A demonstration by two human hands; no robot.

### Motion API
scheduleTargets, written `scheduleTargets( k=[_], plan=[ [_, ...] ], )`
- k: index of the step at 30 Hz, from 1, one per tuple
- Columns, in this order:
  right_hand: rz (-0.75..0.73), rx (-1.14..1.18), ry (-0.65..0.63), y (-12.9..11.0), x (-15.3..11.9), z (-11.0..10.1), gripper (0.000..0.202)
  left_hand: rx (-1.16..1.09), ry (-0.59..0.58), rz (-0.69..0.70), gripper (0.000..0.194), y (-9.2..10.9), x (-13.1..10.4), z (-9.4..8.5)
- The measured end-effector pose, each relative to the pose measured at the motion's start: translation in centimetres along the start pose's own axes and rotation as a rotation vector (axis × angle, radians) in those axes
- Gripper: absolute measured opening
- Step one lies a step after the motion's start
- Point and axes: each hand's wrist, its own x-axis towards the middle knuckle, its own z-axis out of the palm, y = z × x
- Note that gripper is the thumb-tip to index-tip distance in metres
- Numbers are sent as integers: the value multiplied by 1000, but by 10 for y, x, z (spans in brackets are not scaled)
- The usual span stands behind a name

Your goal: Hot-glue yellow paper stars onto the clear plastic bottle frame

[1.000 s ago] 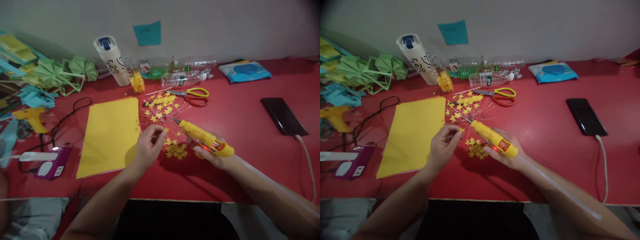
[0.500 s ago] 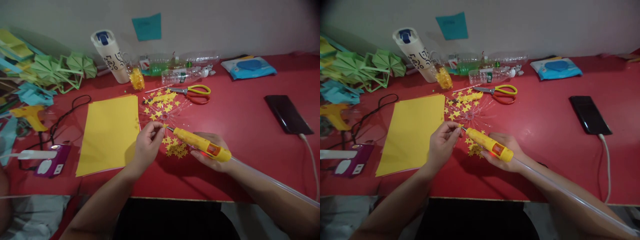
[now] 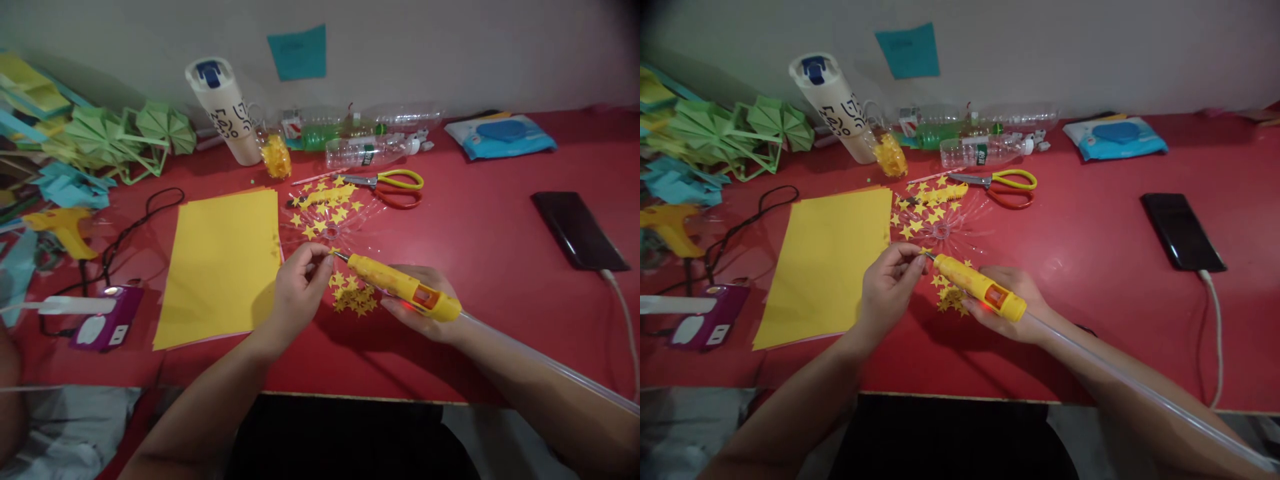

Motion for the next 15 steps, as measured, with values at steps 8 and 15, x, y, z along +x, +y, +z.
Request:
scheduleTargets(
  k=[8, 15],
  plan=[
    [40, -3, -25, -1, 0, 1, 21, 22, 8, 5, 8, 0, 1, 1],
    [24, 1, -23, -2, 3, -1, 18, 40, 9, 5, 6, 1, 1, 1]
  ],
)
